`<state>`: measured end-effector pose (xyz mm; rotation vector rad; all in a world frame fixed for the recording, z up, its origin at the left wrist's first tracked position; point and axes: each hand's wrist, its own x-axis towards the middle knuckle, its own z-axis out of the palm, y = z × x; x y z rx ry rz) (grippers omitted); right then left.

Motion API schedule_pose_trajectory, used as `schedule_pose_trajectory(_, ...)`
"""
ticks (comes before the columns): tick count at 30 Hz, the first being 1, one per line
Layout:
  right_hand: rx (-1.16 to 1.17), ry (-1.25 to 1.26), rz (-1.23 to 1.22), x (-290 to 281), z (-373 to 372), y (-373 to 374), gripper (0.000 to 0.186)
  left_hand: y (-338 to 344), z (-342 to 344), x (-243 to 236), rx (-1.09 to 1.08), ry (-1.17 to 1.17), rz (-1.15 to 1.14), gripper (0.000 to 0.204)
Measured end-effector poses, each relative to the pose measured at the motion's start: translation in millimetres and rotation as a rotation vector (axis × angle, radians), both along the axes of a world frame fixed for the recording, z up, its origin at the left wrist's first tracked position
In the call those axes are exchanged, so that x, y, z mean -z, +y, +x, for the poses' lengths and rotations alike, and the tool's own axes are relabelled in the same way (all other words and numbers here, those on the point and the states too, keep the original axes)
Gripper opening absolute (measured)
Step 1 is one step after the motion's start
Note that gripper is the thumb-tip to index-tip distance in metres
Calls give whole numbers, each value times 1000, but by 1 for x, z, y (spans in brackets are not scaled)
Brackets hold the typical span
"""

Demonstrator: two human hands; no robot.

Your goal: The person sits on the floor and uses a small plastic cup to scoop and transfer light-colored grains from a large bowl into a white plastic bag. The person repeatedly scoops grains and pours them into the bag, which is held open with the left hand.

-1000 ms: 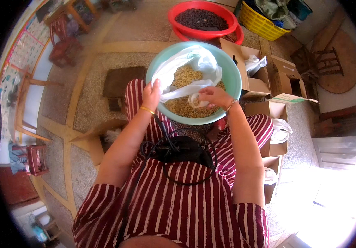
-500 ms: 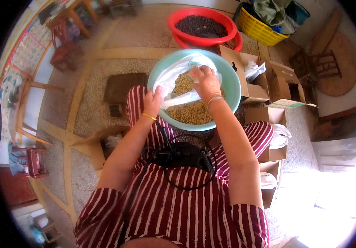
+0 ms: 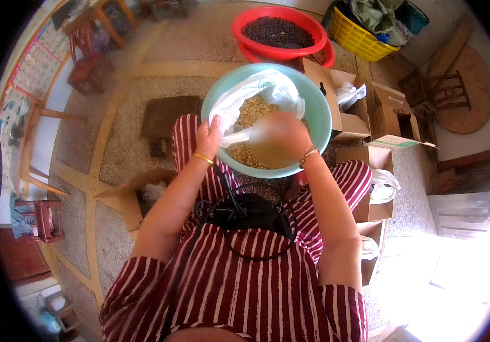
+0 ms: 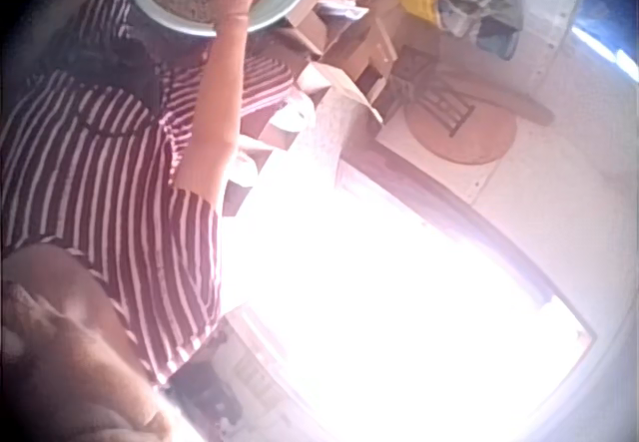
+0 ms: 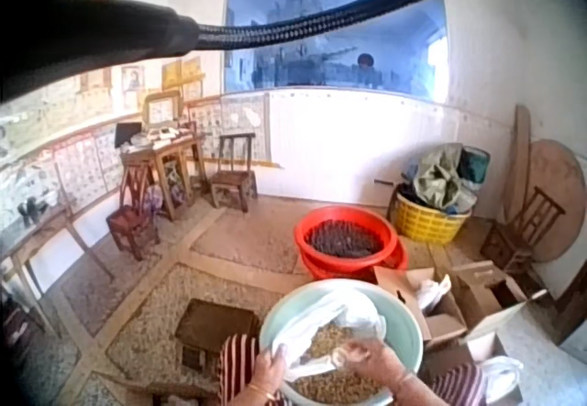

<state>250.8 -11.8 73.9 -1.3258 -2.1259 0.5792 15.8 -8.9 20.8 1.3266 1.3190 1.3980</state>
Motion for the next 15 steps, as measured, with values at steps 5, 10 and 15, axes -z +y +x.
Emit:
schedule_pose_trajectory(5, -140, -172, -286, -8, -17, -14, 46, -2, 0, -1, 9, -55, -44, 39)
schedule_pose_trajectory(10, -101, -383, -244, -5, -30, -9, 41, 0, -1, 5, 32, -60, -59, 38)
schedule_pose_trajectory(15, -70, -536, -137, 29, -40, 0, 29, 0, -1, 6, 27, -28, -47, 37)
